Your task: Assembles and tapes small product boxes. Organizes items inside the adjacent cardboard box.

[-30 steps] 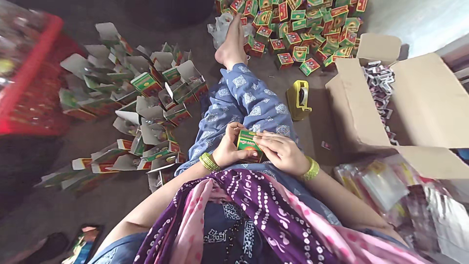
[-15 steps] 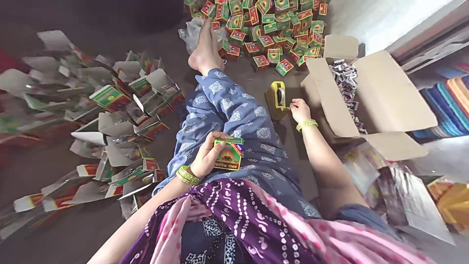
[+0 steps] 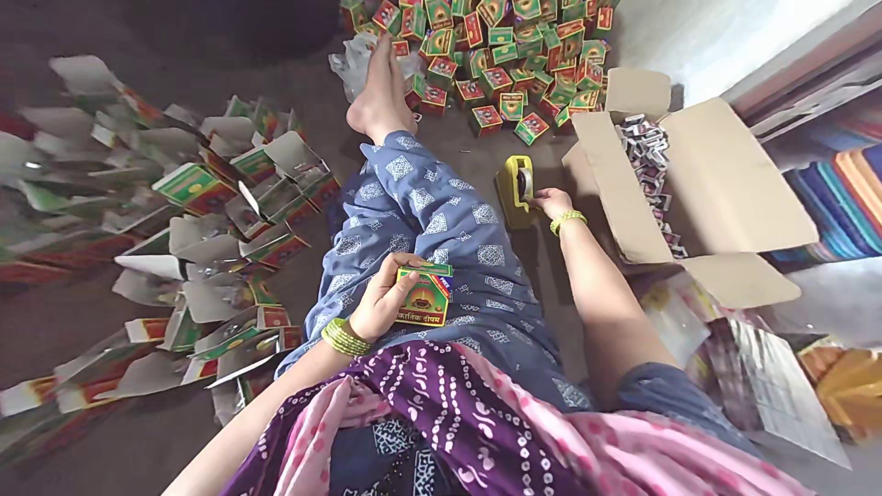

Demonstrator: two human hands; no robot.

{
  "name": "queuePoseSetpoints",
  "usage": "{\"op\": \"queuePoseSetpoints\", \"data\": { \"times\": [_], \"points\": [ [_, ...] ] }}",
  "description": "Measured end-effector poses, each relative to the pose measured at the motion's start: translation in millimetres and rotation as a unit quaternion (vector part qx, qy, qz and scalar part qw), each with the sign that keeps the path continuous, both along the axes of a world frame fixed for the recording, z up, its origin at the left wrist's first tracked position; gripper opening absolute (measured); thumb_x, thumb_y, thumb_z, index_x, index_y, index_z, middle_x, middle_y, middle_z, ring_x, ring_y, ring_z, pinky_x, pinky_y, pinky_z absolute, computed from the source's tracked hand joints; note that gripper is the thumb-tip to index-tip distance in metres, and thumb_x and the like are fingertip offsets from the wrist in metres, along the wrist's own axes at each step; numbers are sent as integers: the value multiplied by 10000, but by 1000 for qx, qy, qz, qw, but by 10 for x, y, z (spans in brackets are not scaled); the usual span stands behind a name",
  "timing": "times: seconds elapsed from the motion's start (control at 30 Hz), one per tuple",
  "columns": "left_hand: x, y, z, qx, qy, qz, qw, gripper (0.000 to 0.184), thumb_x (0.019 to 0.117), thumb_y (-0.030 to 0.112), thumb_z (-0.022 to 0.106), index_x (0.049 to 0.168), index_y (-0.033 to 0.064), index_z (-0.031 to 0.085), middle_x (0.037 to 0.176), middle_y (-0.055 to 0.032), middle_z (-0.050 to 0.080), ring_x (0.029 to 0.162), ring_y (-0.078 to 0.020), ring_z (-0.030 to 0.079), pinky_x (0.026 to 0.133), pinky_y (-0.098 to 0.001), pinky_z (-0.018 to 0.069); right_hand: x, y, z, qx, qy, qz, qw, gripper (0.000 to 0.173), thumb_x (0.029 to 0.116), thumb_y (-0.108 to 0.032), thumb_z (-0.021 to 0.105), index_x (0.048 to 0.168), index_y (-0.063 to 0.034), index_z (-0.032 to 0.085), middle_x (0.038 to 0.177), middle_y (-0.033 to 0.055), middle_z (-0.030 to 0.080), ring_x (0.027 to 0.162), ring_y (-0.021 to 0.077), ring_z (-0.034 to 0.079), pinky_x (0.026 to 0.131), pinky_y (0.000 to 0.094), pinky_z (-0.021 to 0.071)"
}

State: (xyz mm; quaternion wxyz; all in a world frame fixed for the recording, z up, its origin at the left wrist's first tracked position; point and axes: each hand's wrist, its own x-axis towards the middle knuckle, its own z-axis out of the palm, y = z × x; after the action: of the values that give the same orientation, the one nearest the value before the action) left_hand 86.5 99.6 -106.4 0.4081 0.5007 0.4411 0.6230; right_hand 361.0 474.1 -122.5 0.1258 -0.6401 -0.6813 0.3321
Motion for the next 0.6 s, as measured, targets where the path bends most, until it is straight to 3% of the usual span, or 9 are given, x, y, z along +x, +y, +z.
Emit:
{"op": "queuePoseSetpoints", "data": {
  "times": [0.17, 0.27, 0.43, 0.53, 0.6],
  "points": [
    [-8, -15, -12, 6, -1, -2, 1000, 243, 1062, 139, 410, 1245, 9, 503, 1225, -75, 639, 1032, -130, 681, 878, -341, 606, 21, -166, 135, -28, 75, -68, 994, 371, 899, -275, 805, 1208, -82, 740, 1214, 143, 716, 1162, 284, 652, 1026, 522, 491],
    [-14, -17, -17, 8, 0, 0, 1000, 246, 1063, 143, 415, 1242, 2, 507, 1226, -84, 638, 1036, -138, 681, 884, -346, 605, 90, -411, 249, -42, 75, -93, 992, 347, 906, -269, 795, 1203, -97, 745, 1241, 140, 698, 1125, 275, 630, 915, 509, 488],
    [6, -16, -1, -12, -3, -3, 1000, 253, 1057, 144, 418, 1248, 3, 505, 1215, -79, 653, 999, -136, 696, 857, -340, 615, 213, -643, 136, -54, 59, -100, 992, 304, 942, -256, 754, 1195, -87, 747, 1260, 155, 699, 1230, 304, 619, 1069, 551, 454],
    [8, -24, 2, -9, 1, -4, 1000, 254, 1060, 144, 415, 1249, -3, 501, 1220, -87, 646, 1012, -137, 691, 865, -341, 611, 189, -686, 90, -72, 84, -111, 988, 346, 940, -296, 761, 1221, -96, 726, 1212, 150, 693, 1088, 265, 638, 934, 492, 496],
    [11, -37, 9, -5, -1, 0, 1000, 250, 1059, 140, 419, 1246, -5, 498, 1229, -90, 637, 1022, -141, 688, 871, -347, 611, 167, -673, 41, -65, 97, -110, 987, 382, 933, -305, 769, 1234, -75, 717, 1204, 158, 697, 1081, 271, 645, 934, 493, 503]
  ]
}}
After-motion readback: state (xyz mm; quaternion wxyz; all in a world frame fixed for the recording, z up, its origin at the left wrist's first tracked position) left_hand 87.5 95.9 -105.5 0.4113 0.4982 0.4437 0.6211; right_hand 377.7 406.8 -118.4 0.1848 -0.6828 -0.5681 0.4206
